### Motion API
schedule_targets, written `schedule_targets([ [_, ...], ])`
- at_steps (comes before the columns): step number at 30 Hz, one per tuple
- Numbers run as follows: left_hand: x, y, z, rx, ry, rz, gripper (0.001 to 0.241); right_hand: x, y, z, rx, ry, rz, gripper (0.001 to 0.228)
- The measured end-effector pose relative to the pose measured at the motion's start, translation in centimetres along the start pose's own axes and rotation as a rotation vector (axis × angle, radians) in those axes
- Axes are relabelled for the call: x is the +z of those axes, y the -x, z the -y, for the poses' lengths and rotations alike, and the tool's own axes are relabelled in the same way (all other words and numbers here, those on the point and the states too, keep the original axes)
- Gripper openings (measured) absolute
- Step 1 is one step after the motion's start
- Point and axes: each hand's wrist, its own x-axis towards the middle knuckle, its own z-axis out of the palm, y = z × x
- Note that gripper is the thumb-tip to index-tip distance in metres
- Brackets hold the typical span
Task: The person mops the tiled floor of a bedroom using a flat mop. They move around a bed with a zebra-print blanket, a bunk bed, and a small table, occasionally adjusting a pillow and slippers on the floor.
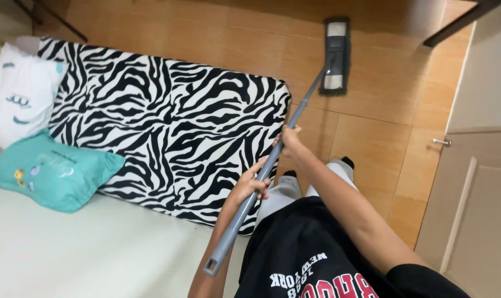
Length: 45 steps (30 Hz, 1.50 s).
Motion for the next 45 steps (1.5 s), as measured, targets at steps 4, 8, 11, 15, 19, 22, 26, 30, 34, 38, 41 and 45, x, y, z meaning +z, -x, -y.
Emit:
schedule_targets([
  [4,-0.2,1.2,1.2,0.068,0.167,-0.157,0.107,5.4,0.7,-1.6,0.015,0.309,0.023,0.021],
  [8,2.1,-2.1,0.8,0.253,0.351,-0.368,0.106,10.8,-1.2,-0.6,0.065,0.568,0.197,0.034],
  [11,4.4,-5.2,-1.1,0.398,0.429,-0.523,0.103,15.1,-1.5,1.1,0.156,0.736,0.313,0.039],
  [15,5.7,-7.8,-5.4,0.478,0.535,-0.642,0.100,17.4,-2.6,1.5,0.248,0.816,0.476,0.040],
  [19,7.2,-12.7,-8.8,0.418,0.543,-0.680,0.108,17.6,-6.7,5.6,0.336,0.601,0.540,0.040],
  [22,11.9,-19.1,-8.9,0.489,0.446,-0.741,0.109,15.6,-8.2,12.4,0.335,0.681,0.523,0.036],
  [26,17.8,-23.9,-14.4,0.632,0.306,-0.810,0.106,15.0,-11.6,20.1,0.310,0.977,0.552,0.037],
  [30,20.1,-27.5,-16.6,0.529,0.592,-0.677,0.117,14.4,-20.7,23.0,0.416,0.990,0.604,0.035],
  [34,21.4,-29.2,-14.9,0.563,0.638,-0.699,0.118,14.3,-14.7,24.0,0.243,1.119,0.580,0.034],
  [38,23.2,-27.4,-13.0,0.459,0.687,-0.653,0.115,10.8,-12.7,23.2,0.134,1.149,0.529,0.040],
  [41,25.0,-27.6,-11.0,0.305,0.698,-0.665,0.110,6.8,-12.6,22.5,-0.033,1.276,0.435,0.051],
  [45,27.8,-33.8,-2.3,0.306,0.689,-0.723,0.104,2.0,-5.6,25.5,-0.177,1.498,0.458,0.054],
])
